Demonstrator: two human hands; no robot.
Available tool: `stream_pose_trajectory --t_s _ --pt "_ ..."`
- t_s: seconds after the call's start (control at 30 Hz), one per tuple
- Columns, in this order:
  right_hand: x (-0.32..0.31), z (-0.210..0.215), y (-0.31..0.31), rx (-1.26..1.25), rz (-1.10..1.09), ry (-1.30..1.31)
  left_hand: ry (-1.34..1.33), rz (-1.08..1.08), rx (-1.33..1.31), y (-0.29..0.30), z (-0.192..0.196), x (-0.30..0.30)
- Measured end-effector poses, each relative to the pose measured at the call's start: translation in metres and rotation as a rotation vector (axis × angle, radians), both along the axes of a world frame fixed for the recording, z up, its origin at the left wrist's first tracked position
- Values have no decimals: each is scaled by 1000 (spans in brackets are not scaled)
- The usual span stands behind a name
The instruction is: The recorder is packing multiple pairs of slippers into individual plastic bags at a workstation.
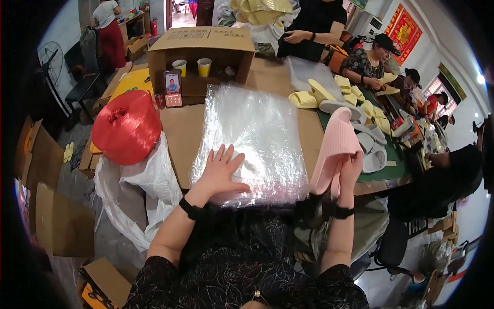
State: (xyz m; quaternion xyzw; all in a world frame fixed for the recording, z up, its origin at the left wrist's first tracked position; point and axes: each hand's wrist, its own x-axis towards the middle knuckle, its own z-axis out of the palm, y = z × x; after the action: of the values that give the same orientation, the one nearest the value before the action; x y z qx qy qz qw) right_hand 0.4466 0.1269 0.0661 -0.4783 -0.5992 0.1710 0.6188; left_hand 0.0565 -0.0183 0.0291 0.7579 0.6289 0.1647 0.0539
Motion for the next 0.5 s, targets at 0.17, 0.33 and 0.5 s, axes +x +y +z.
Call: stream_pose_trajectory --t_s 0.17,0.33,0.5 --pt "-63 38 -106 -15 277 480 0 -191 10 -7 18 -6" --pt "-64 12 -143 -227 273 767 -4 -228 -4 -18 17 -7" --pt "-66 15 -159 -206 378 732 -338 -163 -80 -13 22 -3"
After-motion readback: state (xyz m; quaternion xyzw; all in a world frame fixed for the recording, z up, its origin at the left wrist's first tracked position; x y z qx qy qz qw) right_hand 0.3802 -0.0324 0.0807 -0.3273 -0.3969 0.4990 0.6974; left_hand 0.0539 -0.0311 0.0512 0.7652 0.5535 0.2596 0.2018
